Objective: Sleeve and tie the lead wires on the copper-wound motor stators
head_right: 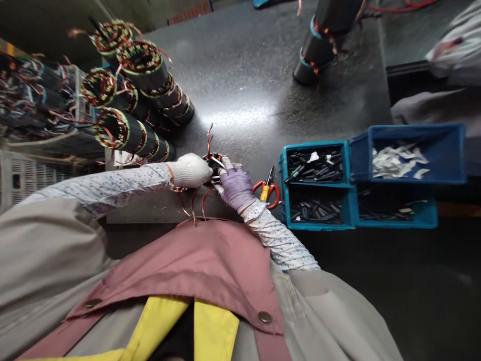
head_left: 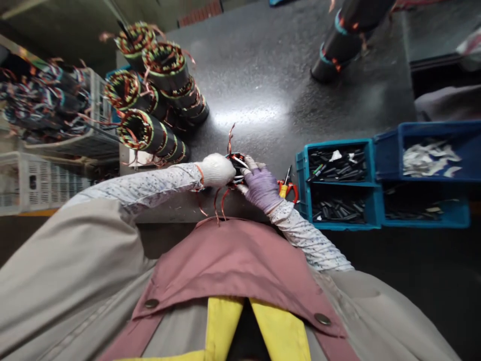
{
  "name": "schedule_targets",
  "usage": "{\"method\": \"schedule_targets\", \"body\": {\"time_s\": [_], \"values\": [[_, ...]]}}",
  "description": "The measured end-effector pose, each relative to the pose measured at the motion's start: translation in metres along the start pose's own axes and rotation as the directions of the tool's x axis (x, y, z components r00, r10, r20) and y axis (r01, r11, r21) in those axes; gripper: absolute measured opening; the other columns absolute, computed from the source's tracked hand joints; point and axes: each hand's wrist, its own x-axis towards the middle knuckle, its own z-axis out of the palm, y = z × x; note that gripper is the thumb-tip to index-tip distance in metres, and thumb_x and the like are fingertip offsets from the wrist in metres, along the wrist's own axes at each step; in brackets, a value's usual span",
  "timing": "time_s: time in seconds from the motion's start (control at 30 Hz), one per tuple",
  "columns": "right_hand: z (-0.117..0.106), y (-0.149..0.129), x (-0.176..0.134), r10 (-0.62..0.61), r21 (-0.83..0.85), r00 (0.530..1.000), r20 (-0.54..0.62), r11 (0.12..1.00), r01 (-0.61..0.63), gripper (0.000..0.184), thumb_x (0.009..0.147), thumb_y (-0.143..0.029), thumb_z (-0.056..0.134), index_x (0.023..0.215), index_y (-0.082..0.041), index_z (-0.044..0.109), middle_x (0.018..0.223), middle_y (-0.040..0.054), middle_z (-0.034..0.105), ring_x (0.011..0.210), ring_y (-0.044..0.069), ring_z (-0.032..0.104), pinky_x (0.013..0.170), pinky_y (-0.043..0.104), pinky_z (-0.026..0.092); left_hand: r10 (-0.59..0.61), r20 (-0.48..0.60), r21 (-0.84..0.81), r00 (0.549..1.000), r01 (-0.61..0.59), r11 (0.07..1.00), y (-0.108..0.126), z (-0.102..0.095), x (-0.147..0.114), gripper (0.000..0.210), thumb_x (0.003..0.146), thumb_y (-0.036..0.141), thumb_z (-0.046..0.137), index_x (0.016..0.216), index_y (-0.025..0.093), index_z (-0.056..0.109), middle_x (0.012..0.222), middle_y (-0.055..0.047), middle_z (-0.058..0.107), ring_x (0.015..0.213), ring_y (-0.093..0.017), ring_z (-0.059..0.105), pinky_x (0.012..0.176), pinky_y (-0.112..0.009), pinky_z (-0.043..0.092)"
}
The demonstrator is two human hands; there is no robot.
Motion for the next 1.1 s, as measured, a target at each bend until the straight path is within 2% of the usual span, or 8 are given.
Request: {"method": "schedule_targets", "body": {"time_s": [0.17, 0.3, 0.37, 0.53, 0.63, 0.77, 0.93, 1.1], "values": [[0.005, 0.002, -0.002, 0.042, 0.051, 0.999, -0.01, 0.998, -0.041, 0.046, 0.088, -0.021, 0.06, 0.133, -0.014, 0.061, 0.155, 0.0138, 0.042, 0.128, 0.036, 0.05, 0.104, 0.051, 0.045, 0.05, -0.007, -0.23, 0.999, -0.05, 0.972, 0.023, 0.012, -0.02, 0.022, 0.084, 0.028, 0.053, 0.079, 0.015, 0.07, 0.07, -0.003, 0.067, 0.067, -0.016, 0.062, 0.064, -0.026, 0.048], [0.002, 0.003, -0.003, 0.016, 0.104, 1.0, -0.023, 0.995, -0.013, 0.049, 0.088, -0.027, 0.063, 0.135, -0.014, 0.06, 0.156, 0.0121, 0.041, 0.124, 0.036, 0.052, 0.102, 0.05, 0.047, -0.142, -0.327, -0.439, 0.934, -0.017, 0.898, 0.0, 0.015, -0.051, 0.043, 0.096, 0.039, 0.033, 0.1, 0.013, 0.066, 0.083, -0.006, 0.069, 0.07, -0.016, 0.062, 0.064, -0.026, 0.049], [-0.001, 0.002, -0.002, 0.009, 0.092, 1.0, -0.015, 0.996, -0.008, 0.05, 0.086, -0.029, 0.065, 0.133, -0.013, 0.061, 0.156, 0.0137, 0.04, 0.122, 0.038, 0.053, 0.1, 0.051, 0.047, -0.173, -0.425, -0.348, 0.889, 0.016, 0.937, -0.014, 0.017, -0.06, 0.046, 0.092, 0.053, 0.043, 0.105, 0.014, 0.065, 0.094, -0.008, 0.07, 0.082, -0.02, 0.065, 0.071, -0.028, 0.049], [-0.004, -0.003, -0.002, 0.039, 0.041, 0.999, 0.018, 0.998, -0.039, 0.053, 0.086, -0.028, 0.066, 0.135, -0.011, 0.059, 0.157, 0.0164, 0.037, 0.122, 0.038, 0.052, 0.098, 0.051, 0.047, 0.008, -0.149, 0.205, 0.989, 0.023, 0.978, -0.011, 0.022, -0.04, 0.054, 0.08, 0.058, 0.065, 0.118, 0.019, 0.063, 0.115, -0.013, 0.066, 0.092, -0.028, 0.068, 0.07, -0.032, 0.047], [-0.003, -0.004, -0.004, 0.053, 0.031, 0.998, 0.022, 0.998, -0.053, 0.053, 0.087, -0.029, 0.065, 0.136, -0.013, 0.058, 0.158, 0.0152, 0.037, 0.123, 0.037, 0.052, 0.098, 0.051, 0.047, 0.075, -0.029, 0.305, 0.997, -0.062, 0.95, -0.008, 0.011, -0.021, 0.032, 0.09, 0.045, 0.054, 0.107, 0.022, 0.069, 0.105, -0.009, 0.07, 0.095, -0.025, 0.067, 0.071, -0.029, 0.044], [-0.001, -0.003, -0.005, 0.051, 0.037, 0.999, 0.011, 0.998, -0.052, 0.05, 0.087, -0.03, 0.065, 0.134, -0.013, 0.06, 0.158, 0.0152, 0.036, 0.123, 0.037, 0.052, 0.098, 0.052, 0.047, 0.052, 0.054, 0.364, 0.997, -0.068, 0.929, -0.007, -0.008, -0.012, 0.03, 0.092, 0.04, 0.051, 0.103, 0.02, 0.071, 0.098, -0.01, 0.072, 0.091, -0.025, 0.068, 0.071, -0.03, 0.044], [0.001, -0.01, -0.003, 0.071, 0.055, 0.997, 0.014, 0.996, -0.072, 0.052, 0.088, -0.028, 0.063, 0.137, -0.012, 0.058, 0.159, 0.0159, 0.034, 0.126, 0.038, 0.051, 0.101, 0.053, 0.046, -0.055, 0.093, 0.042, 0.994, 0.051, 0.998, 0.013, -0.005, -0.011, 0.015, 0.081, 0.025, 0.062, 0.078, 0.015, 0.072, 0.08, -0.01, 0.07, 0.087, -0.027, 0.067, 0.075, -0.032, 0.047], [0.012, 0.008, -0.015, 0.075, 0.239, 0.996, -0.045, 0.969, -0.062, 0.046, 0.088, -0.026, 0.06, 0.132, -0.016, 0.061, 0.155, 0.014, 0.042, 0.122, 0.033, 0.058, 0.099, 0.048, 0.05, 0.02, -0.01, -0.294, 1.0, -0.022, 0.956, 0.022, 0.014, -0.034, 0.036, 0.096, 0.036, 0.041, 0.1, 0.017, 0.071, 0.086, -0.003, 0.071, 0.075, -0.014, 0.064, 0.067, -0.023, 0.05]]}}
